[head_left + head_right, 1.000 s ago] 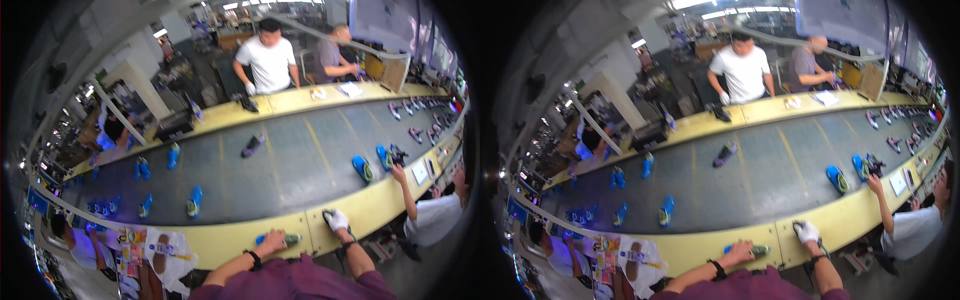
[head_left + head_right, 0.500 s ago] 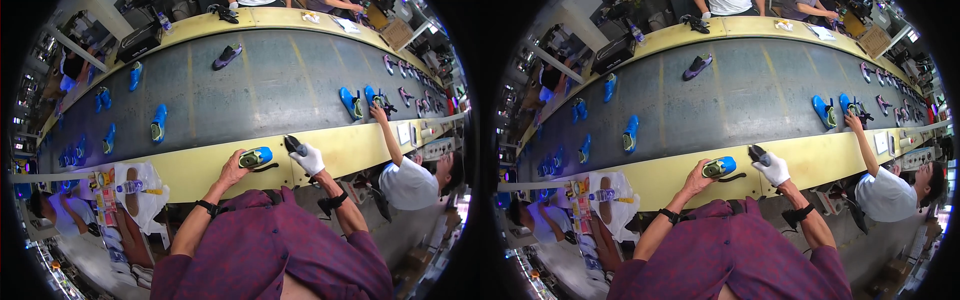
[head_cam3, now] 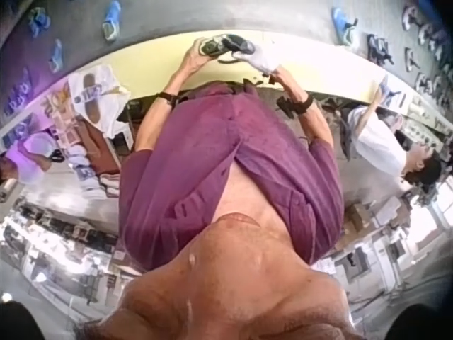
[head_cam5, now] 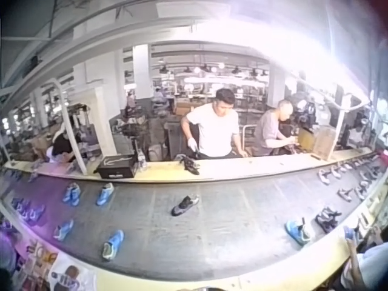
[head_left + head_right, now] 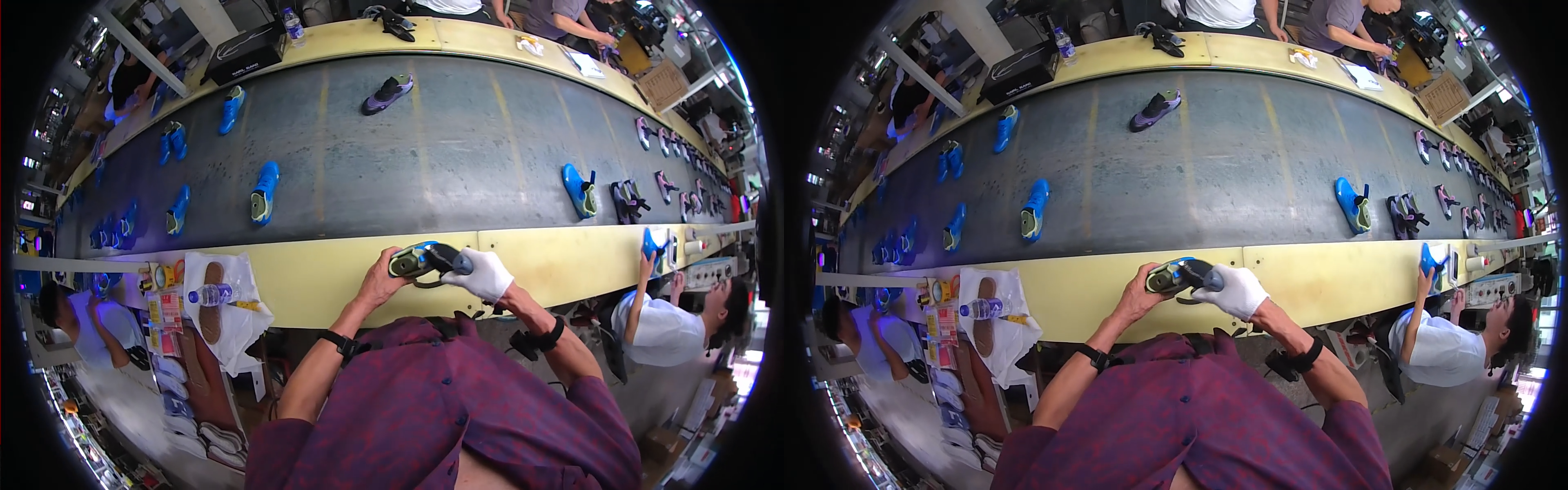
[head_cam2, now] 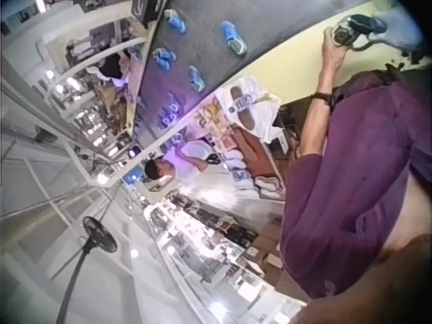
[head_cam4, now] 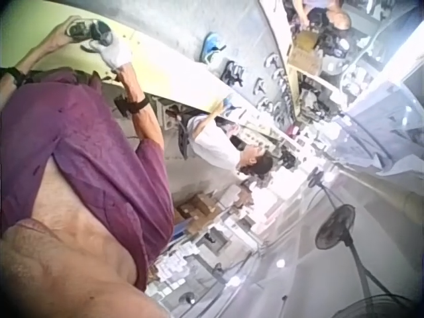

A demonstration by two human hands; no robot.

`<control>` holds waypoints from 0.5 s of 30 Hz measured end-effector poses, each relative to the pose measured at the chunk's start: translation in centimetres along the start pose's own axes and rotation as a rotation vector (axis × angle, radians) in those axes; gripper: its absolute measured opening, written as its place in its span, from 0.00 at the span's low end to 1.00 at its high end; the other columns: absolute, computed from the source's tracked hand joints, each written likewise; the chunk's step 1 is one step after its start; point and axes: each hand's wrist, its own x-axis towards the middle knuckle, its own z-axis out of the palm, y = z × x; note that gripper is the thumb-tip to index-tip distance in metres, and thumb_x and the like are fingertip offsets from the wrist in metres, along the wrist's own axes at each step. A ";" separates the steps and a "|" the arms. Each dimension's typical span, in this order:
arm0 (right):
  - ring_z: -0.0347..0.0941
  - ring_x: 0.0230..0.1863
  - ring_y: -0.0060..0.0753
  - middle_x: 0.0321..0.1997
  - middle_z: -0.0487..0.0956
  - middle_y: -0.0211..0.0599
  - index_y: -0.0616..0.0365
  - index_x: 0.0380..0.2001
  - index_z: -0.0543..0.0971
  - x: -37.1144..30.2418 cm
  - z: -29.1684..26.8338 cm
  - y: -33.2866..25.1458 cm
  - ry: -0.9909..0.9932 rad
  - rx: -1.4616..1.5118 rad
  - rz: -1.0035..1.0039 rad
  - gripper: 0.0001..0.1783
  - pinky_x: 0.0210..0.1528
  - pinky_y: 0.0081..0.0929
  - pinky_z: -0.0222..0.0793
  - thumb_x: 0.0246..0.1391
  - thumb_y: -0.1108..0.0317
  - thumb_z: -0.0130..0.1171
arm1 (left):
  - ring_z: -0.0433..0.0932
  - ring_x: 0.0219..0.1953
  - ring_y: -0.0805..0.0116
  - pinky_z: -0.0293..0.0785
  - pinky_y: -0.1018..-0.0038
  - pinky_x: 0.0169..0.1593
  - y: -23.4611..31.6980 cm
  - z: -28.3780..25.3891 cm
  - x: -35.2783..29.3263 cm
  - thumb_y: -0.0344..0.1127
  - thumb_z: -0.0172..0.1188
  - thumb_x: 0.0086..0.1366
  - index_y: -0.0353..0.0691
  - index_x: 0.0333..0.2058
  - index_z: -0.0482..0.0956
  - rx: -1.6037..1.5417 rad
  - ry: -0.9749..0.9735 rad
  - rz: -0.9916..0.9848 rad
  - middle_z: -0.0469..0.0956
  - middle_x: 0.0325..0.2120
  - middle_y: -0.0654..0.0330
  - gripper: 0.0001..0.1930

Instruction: The worker is assembling shoes on a production line, specifically working on the upper parts and soles.

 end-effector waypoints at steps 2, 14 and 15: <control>0.85 0.36 0.45 0.35 0.87 0.48 0.61 0.41 0.83 0.1 -0.9 0.2 0.043 0.021 0.044 0.27 0.43 0.38 0.79 0.54 0.46 0.76 | 0.81 0.60 0.53 0.76 0.62 0.63 -0.1 -0.2 -0.1 0.42 0.79 0.58 0.43 0.66 0.67 -0.049 0.037 -0.018 0.80 0.58 0.49 0.41; 0.85 0.39 0.60 0.34 0.86 0.54 0.59 0.41 0.83 0.7 -0.8 -3.1 -0.196 -0.195 0.027 0.32 0.45 0.47 0.79 0.53 0.39 0.74 | 0.82 0.58 0.46 0.77 0.58 0.60 1.3 0.2 0.3 0.45 0.78 0.59 0.44 0.66 0.67 0.059 -0.041 -0.029 0.82 0.54 0.46 0.40; 0.85 0.39 0.60 0.34 0.86 0.54 0.59 0.41 0.83 0.6 -1.2 -3.3 -0.199 -0.199 0.022 0.32 0.45 0.47 0.79 0.53 0.39 0.74 | 0.82 0.58 0.48 0.77 0.60 0.61 0.9 0.2 0.3 0.46 0.78 0.60 0.45 0.67 0.67 0.074 -0.061 -0.044 0.82 0.55 0.46 0.40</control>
